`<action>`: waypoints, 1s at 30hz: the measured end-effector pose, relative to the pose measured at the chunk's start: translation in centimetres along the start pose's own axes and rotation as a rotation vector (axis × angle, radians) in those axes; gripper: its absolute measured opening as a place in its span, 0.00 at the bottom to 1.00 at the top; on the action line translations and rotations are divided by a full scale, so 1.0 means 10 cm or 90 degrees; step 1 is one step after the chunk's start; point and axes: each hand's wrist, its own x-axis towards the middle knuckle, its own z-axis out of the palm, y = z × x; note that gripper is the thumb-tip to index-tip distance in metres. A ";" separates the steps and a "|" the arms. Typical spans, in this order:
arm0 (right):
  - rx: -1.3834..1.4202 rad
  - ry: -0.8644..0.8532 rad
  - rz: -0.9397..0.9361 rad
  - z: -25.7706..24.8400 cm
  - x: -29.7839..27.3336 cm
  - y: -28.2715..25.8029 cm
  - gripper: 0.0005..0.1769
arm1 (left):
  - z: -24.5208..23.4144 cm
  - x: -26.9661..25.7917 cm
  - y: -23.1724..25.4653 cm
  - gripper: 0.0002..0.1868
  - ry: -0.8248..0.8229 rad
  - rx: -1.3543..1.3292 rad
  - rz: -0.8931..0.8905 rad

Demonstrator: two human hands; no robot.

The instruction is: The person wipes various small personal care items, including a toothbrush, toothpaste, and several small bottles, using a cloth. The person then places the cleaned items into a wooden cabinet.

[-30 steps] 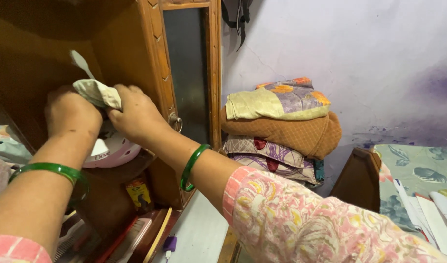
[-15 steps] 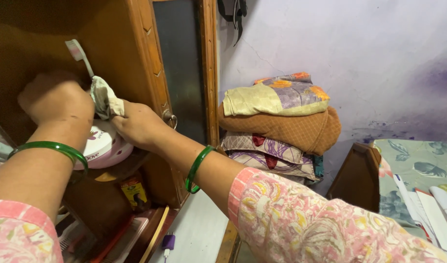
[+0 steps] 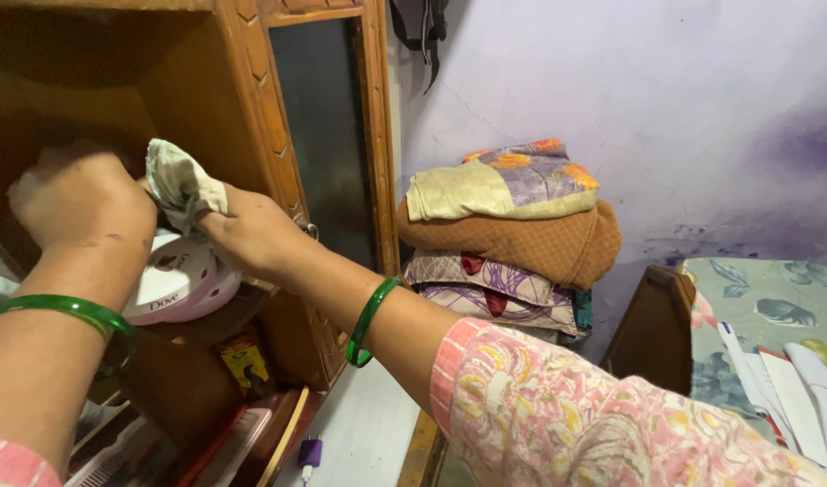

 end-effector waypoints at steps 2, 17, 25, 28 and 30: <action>-0.009 -0.009 0.006 0.01 0.01 0.00 0.24 | 0.07 0.04 0.01 0.15 0.010 0.004 0.003; -0.007 -0.022 0.014 0.19 -0.07 0.09 0.27 | 0.18 -0.38 -0.12 0.06 0.112 -0.201 0.064; -0.011 -0.006 0.017 0.11 -0.14 -0.11 0.27 | -0.20 -0.53 -0.09 0.09 0.064 -0.271 0.046; -0.015 0.010 0.028 0.05 -0.17 -0.19 0.27 | -0.44 -0.57 -0.01 0.12 0.065 -0.311 0.040; 0.001 0.019 0.040 -0.02 -0.21 -0.24 0.26 | -0.62 -0.63 0.08 0.11 0.047 -0.352 0.010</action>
